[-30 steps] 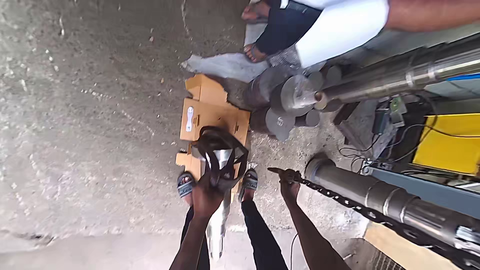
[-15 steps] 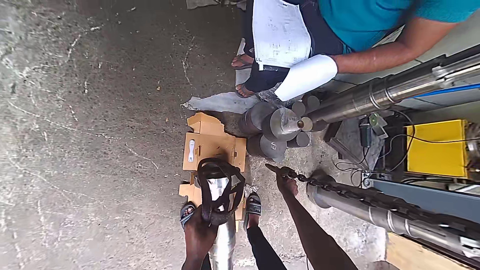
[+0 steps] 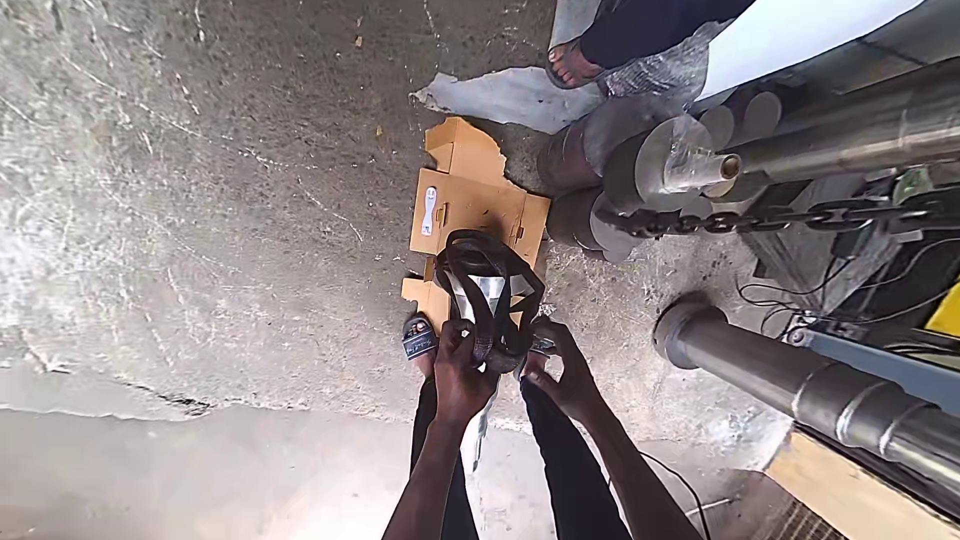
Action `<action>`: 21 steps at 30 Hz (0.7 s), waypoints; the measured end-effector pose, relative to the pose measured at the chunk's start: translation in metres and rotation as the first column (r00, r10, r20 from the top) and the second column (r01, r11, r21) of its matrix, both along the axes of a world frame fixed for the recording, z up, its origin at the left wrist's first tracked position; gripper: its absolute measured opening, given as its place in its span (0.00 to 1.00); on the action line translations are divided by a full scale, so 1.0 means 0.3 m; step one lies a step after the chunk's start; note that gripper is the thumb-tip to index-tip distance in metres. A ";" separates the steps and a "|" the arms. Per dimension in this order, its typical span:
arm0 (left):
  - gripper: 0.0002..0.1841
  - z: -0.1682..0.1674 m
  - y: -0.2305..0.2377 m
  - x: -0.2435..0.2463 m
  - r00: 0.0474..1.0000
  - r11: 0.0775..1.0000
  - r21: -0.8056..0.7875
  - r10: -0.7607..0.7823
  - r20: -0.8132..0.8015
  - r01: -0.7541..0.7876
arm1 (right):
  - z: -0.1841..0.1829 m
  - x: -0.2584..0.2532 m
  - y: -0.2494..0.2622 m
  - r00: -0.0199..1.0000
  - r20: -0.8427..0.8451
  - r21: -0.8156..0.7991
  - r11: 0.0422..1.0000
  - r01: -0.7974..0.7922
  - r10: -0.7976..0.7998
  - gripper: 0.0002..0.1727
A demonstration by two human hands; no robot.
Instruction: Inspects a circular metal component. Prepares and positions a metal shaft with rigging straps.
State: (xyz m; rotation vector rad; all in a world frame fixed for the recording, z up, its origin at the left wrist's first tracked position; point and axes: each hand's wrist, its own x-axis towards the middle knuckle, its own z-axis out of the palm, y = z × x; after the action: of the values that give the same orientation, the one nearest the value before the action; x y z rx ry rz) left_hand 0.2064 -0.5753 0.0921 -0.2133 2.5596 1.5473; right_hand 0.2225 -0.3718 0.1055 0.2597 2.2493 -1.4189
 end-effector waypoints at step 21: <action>0.33 0.043 -0.547 0.250 0.824 0.762 0.316 0.502 0.263 -0.565 | 0.169 -0.028 -0.615 0.882 -0.464 -0.190 0.982 -0.006 -0.084 0.15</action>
State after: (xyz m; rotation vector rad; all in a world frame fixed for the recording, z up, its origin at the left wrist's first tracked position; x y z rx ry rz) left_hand 0.2815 -0.7395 0.1049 -1.0582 2.1011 2.0731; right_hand 0.2142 -0.5564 0.1561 -0.1209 2.4644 -1.8637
